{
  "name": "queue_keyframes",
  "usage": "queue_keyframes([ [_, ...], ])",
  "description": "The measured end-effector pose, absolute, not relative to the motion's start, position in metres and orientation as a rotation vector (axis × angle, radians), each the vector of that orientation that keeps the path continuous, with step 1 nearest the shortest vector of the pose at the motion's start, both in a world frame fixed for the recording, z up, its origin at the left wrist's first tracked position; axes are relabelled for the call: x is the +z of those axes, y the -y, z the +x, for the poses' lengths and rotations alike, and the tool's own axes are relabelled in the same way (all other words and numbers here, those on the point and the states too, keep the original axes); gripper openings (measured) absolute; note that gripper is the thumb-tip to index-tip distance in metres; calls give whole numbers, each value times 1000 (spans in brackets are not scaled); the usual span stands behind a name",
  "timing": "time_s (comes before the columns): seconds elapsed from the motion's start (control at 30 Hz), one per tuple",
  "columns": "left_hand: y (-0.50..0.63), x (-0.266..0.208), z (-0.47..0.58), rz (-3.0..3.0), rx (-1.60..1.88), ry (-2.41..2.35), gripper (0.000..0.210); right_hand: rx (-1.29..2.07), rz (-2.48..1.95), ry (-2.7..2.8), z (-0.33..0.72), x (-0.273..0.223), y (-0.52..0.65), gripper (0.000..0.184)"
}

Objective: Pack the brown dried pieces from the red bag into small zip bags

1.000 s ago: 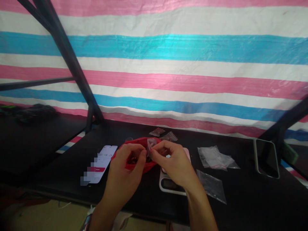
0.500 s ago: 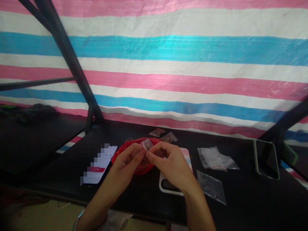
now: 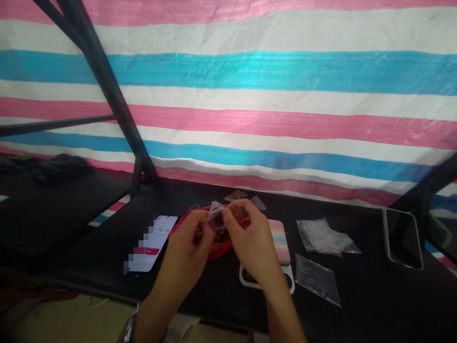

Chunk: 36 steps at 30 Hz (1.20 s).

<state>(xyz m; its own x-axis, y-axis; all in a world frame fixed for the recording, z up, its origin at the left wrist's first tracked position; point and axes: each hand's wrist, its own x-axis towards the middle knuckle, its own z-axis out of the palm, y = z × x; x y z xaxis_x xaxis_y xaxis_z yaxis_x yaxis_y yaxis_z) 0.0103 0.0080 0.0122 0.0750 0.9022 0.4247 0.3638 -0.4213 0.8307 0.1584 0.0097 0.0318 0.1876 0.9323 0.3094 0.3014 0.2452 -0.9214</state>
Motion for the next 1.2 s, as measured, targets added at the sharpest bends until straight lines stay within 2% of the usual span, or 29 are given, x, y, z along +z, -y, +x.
queue_keyframes([
  [0.17, -19, 7, -3, 1561, 1433, -1094, 15, 1072, -1245, 1096, 159, 7, -26, 51],
  [0.3, -26, -3, -10, 1602, 1357, -1125, 18, 1225, -1158, 959, 154, -6, -36, 52],
  [0.5, -35, -13, -22, 2089, 1313, -1550, 18, 887, -1119, 990, 155, -8, -46, 33],
  [0.6, -38, -15, -27, 2092, 1296, -1812, 19, 674, -1219, 1090, 155, -12, -49, 25],
  [0.7, -39, -18, -32, 1985, 1284, -1970, 17, 641, -1310, 1190, 152, -15, -49, 24],
  [0.93, -44, -27, -40, 1864, 1256, -1780, 16, 574, -1273, 1402, 149, -9, -40, 21],
  [1.2, -45, -18, -39, 1695, 1473, -1575, 15, 501, -1346, 1492, 153, 3, -30, 24],
])
